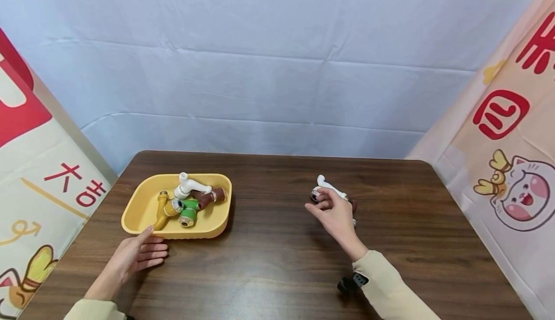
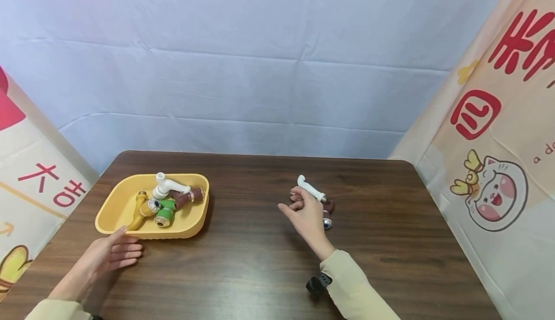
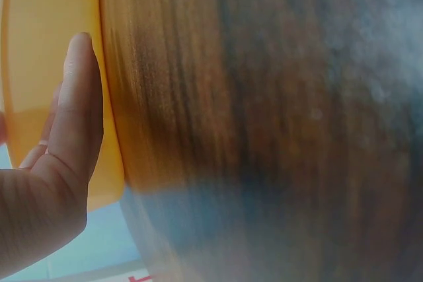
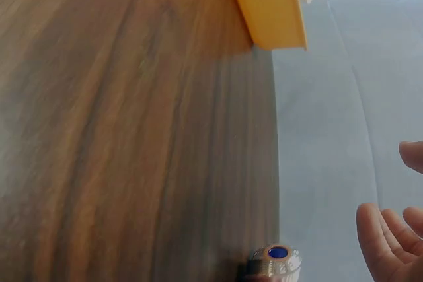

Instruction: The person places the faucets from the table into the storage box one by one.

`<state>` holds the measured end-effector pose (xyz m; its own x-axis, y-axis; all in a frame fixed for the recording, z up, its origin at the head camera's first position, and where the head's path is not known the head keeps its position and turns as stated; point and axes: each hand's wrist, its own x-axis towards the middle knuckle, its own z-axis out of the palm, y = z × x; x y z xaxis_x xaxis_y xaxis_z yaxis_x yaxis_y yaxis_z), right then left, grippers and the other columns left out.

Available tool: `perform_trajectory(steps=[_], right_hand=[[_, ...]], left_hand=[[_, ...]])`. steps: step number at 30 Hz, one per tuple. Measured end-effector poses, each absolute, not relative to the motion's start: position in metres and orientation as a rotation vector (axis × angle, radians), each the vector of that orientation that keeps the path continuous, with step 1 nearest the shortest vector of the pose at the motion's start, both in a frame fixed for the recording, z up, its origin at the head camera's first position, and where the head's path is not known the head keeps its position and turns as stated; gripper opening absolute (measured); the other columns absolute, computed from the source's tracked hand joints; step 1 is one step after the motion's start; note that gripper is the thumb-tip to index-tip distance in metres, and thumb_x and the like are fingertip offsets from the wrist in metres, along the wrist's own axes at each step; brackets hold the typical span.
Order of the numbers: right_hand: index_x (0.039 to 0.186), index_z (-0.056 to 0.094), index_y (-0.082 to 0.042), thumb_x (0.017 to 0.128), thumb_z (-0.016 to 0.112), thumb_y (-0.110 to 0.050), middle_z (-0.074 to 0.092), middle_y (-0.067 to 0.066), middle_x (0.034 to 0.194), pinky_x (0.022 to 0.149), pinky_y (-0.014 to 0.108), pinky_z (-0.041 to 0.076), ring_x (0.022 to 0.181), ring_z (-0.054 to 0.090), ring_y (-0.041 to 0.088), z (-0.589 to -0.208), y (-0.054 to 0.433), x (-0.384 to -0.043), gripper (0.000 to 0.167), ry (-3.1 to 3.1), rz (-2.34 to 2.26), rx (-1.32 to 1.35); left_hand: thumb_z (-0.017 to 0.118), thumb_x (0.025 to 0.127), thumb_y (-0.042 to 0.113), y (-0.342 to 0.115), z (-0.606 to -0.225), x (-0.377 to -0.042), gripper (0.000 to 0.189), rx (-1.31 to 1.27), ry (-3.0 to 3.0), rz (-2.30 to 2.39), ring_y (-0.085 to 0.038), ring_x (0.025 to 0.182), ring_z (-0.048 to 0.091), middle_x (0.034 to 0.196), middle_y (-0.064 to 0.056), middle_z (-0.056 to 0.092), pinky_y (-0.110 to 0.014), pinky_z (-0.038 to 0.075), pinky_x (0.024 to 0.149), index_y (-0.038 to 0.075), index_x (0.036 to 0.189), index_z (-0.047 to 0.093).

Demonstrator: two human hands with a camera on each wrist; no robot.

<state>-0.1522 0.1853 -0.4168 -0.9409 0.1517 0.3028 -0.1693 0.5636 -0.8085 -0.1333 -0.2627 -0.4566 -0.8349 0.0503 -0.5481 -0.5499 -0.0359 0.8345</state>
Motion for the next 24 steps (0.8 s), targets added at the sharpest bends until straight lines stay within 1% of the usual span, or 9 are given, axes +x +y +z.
perform_trajectory(steps=[7,13,16,18,20,24], right_hand=[[0.099,0.062,0.001,0.066,0.081,-0.008,0.066,0.011,0.081,0.057,0.022,0.049,0.063,0.063,0.015,-0.421,0.196,-0.147,0.039,-2.425,1.259,0.042],[0.094,0.063,0.000,0.066,0.081,-0.008,0.066,0.012,0.078,0.053,0.013,0.046,0.063,0.062,0.014,-0.423,0.205,-0.146,0.034,-2.383,1.232,0.001],[0.092,0.063,0.000,0.066,0.081,-0.008,0.066,0.012,0.077,0.054,0.013,0.045,0.064,0.061,0.015,-0.424,0.211,-0.146,0.032,-2.372,1.219,-0.038],[0.092,0.063,0.001,0.066,0.080,-0.007,0.065,0.012,0.077,0.055,0.016,0.048,0.065,0.061,0.016,-0.424,0.217,-0.147,0.032,-2.375,1.206,-0.049],[0.093,0.064,0.001,0.068,0.080,-0.008,0.065,0.012,0.078,0.057,0.017,0.049,0.066,0.061,0.016,-0.424,0.222,-0.148,0.031,-2.382,1.201,-0.058],[0.097,0.064,0.001,0.069,0.080,-0.013,0.064,0.014,0.080,0.058,0.013,0.047,0.068,0.062,0.018,-0.423,0.233,-0.149,0.034,-2.408,1.196,-0.080]], left_hand=[[0.042,0.093,0.046,-0.263,-0.456,-0.134,0.062,-0.545,1.834,1.917,-0.023,0.077,0.066,0.082,-0.009,0.066,-0.038,0.054,0.073,-0.013,0.111,0.049],[0.042,0.094,0.046,-0.263,-0.456,-0.133,0.062,-0.537,1.830,1.920,-0.023,0.077,0.066,0.083,-0.010,0.066,-0.039,0.054,0.073,-0.013,0.111,0.048],[0.042,0.094,0.045,-0.263,-0.455,-0.133,0.060,-0.533,1.829,1.927,-0.023,0.077,0.066,0.083,-0.009,0.066,-0.039,0.054,0.074,-0.012,0.110,0.050],[0.043,0.094,0.045,-0.263,-0.455,-0.133,0.059,-0.531,1.829,1.932,-0.023,0.077,0.066,0.083,-0.009,0.066,-0.039,0.054,0.074,-0.011,0.108,0.051],[0.043,0.093,0.045,-0.263,-0.455,-0.133,0.058,-0.534,1.827,1.938,-0.023,0.077,0.066,0.082,-0.009,0.066,-0.039,0.054,0.074,-0.010,0.106,0.052],[0.043,0.093,0.045,-0.263,-0.455,-0.133,0.057,-0.541,1.823,1.941,-0.023,0.077,0.066,0.082,-0.009,0.066,-0.039,0.054,0.073,-0.010,0.106,0.053]])
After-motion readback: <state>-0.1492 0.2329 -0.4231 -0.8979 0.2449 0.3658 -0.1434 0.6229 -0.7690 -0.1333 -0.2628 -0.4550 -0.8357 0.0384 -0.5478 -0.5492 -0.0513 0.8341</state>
